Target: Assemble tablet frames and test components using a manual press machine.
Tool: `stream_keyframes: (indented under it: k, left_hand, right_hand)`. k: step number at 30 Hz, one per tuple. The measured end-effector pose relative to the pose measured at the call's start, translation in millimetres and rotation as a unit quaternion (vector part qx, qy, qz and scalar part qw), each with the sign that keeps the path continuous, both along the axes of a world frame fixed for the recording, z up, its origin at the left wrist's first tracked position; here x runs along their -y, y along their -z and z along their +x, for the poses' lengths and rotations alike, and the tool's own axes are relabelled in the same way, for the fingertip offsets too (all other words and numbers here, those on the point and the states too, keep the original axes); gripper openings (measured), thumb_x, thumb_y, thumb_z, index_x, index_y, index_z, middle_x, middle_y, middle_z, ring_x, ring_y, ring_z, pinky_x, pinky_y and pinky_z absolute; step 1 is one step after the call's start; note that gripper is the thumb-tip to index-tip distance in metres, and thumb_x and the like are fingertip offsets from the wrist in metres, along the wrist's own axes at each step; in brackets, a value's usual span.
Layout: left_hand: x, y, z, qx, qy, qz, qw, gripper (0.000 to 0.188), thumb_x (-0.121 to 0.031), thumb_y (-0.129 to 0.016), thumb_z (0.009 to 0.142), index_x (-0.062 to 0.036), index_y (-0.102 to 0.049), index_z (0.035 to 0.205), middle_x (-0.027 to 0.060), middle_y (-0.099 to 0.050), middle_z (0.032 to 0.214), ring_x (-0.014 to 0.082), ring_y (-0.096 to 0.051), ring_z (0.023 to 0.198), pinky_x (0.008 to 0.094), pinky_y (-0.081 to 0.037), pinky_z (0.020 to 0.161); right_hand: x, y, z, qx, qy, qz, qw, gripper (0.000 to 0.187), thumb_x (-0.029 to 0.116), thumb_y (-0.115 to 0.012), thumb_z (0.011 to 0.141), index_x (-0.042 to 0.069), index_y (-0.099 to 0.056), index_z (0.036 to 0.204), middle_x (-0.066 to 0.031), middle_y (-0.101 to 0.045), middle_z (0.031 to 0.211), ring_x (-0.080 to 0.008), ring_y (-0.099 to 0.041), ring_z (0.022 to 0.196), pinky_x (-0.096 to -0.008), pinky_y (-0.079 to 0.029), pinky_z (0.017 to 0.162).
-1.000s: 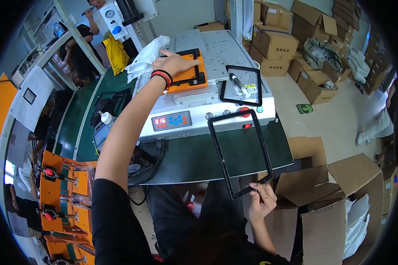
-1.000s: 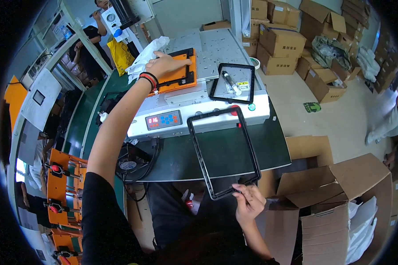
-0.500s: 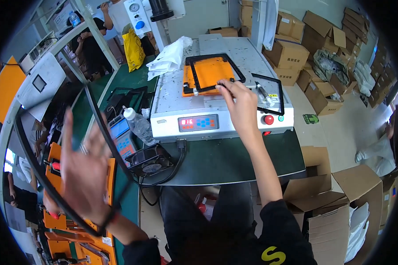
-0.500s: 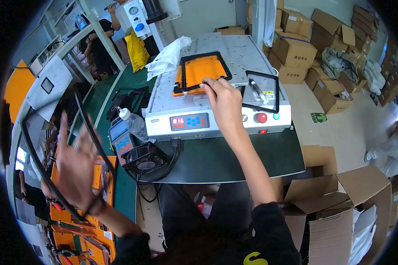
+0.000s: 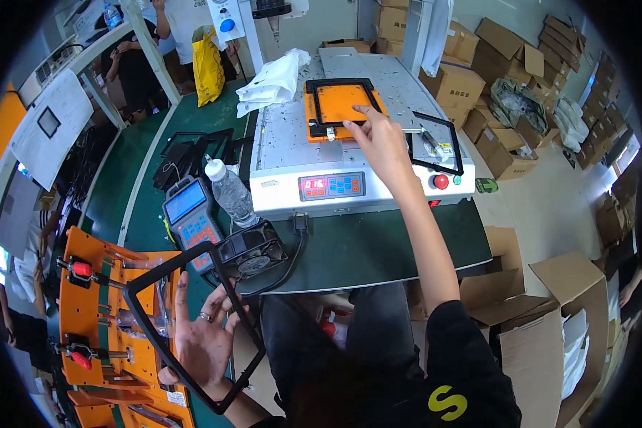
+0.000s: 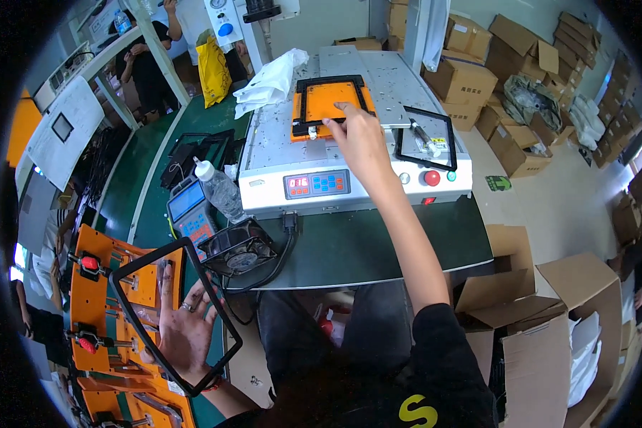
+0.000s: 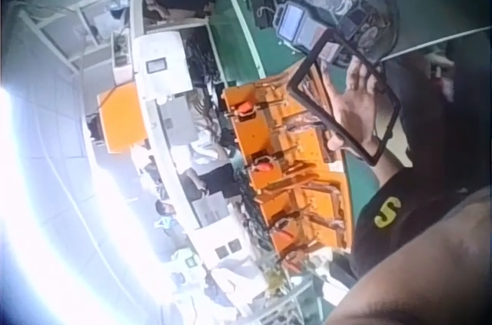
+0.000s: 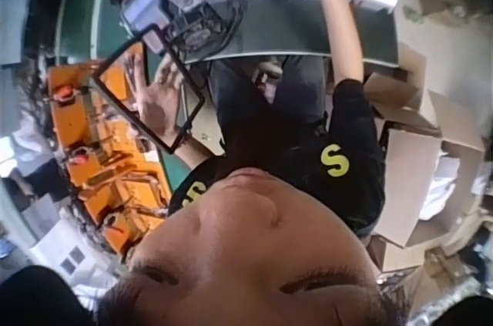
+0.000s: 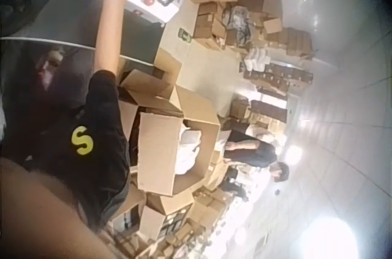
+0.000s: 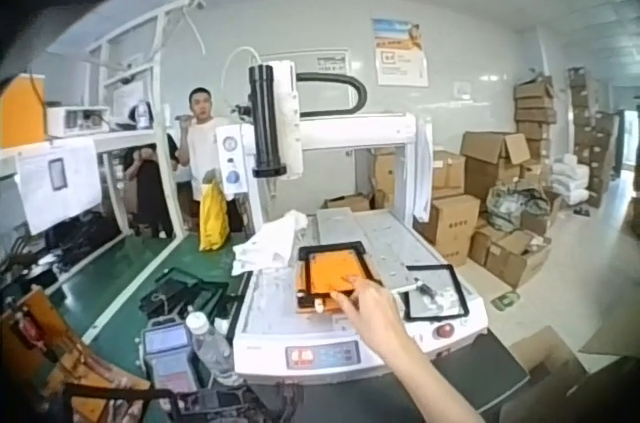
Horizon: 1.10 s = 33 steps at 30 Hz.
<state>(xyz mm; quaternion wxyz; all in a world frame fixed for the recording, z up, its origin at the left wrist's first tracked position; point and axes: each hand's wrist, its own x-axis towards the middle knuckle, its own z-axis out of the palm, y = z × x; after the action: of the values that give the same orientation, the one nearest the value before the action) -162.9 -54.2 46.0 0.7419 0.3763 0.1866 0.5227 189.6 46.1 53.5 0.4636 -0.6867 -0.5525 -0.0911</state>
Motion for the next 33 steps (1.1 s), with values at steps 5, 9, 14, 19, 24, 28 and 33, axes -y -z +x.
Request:
stream_keyframes:
  k: [5,9,14,19,24,28,33]
  left_hand:
    - [-1.1,10.0,-2.3,-0.012,-0.006,-0.009,1.0,0.134,-0.06,-0.079,0.046,-0.0097,-0.001,0.143,0.0351,-0.032,0.13,0.0414,-0.042,0.115,0.0472,-0.038,0.095]
    - [1.3,10.3,3.9,-0.051,-0.019,-0.045,0.998,0.134,-0.062,-0.079,0.045,-0.0126,-0.002,0.144,0.0349,-0.032,0.13,0.0421,-0.042,0.116,0.0485,-0.035,0.098]
    - [-4.7,23.9,48.8,0.002,0.15,0.0,0.989,0.125,-0.061,-0.077,0.052,-0.0095,-0.008,0.143,0.0355,-0.03,0.132,0.0411,-0.04,0.12,0.0481,-0.033,0.102]
    - [0.5,38.9,102.4,-0.04,0.207,-0.022,0.977,0.114,-0.048,-0.071,0.052,-0.0094,-0.013,0.142,0.0371,-0.029,0.132,0.0418,-0.039,0.12,0.0489,-0.031,0.101]
    - [-0.7,55.7,133.5,-0.087,0.244,0.014,0.966,0.106,-0.034,-0.076,0.063,-0.0118,-0.006,0.139,0.0217,-0.031,0.131,0.0278,-0.038,0.119,0.0396,-0.03,0.101]
    - [5.7,67.0,158.7,-0.159,0.212,0.111,0.958,0.108,-0.02,-0.079,0.062,-0.0107,-0.002,0.137,0.0204,-0.025,0.13,0.0286,-0.036,0.119,0.041,-0.031,0.099]
    - [21.3,45.0,165.6,-0.321,0.188,0.292,0.881,0.113,-0.023,-0.083,0.058,-0.0053,-0.002,0.136,0.0225,-0.03,0.127,0.03,-0.037,0.118,0.0421,-0.034,0.097]
  right_hand:
    - [76.5,37.9,-15.4,-0.056,0.008,0.123,0.991,0.019,0.006,-0.058,0.083,-0.002,-0.057,0.101,-0.0159,-0.059,0.081,-0.0254,-0.058,0.065,-0.0329,-0.046,0.061]
    - [137.3,77.8,21.0,-0.035,0.174,0.093,0.98,0.024,-0.001,-0.054,0.08,-0.001,-0.053,0.104,-0.0122,-0.057,0.098,-0.0273,-0.052,0.098,-0.0337,-0.041,0.081]
    - [156.4,104.2,58.1,0.036,0.23,0.017,0.972,0.032,0.005,-0.055,0.081,0.001,-0.049,0.112,-0.0122,-0.057,0.113,-0.0296,-0.048,0.108,-0.0406,-0.033,0.091]
    - [159.9,97.6,67.4,0.19,0.257,-0.056,0.946,0.039,0.008,-0.054,0.081,0.0,-0.047,0.119,-0.0107,-0.056,0.115,-0.0307,-0.044,0.115,-0.0447,-0.028,0.097]
    - [176.1,68.7,60.6,0.101,0.156,-0.06,0.981,0.035,0.013,-0.055,0.082,0.001,-0.05,0.115,-0.011,-0.056,0.114,-0.0306,-0.044,0.116,-0.0414,-0.026,0.098]
    - [182.9,76.4,-0.2,-0.43,-0.316,0.051,0.844,0.111,0.06,-0.062,0.073,0.01,0.01,0.14,-0.0236,-0.031,0.135,-0.0351,-0.037,0.123,-0.0471,-0.024,0.104]
    - [172.8,76.9,-35.0,-0.563,-0.403,0.043,0.721,0.125,0.055,-0.072,0.066,0.017,0.021,0.14,-0.0254,-0.027,0.136,-0.0364,-0.036,0.124,-0.0482,-0.03,0.102]
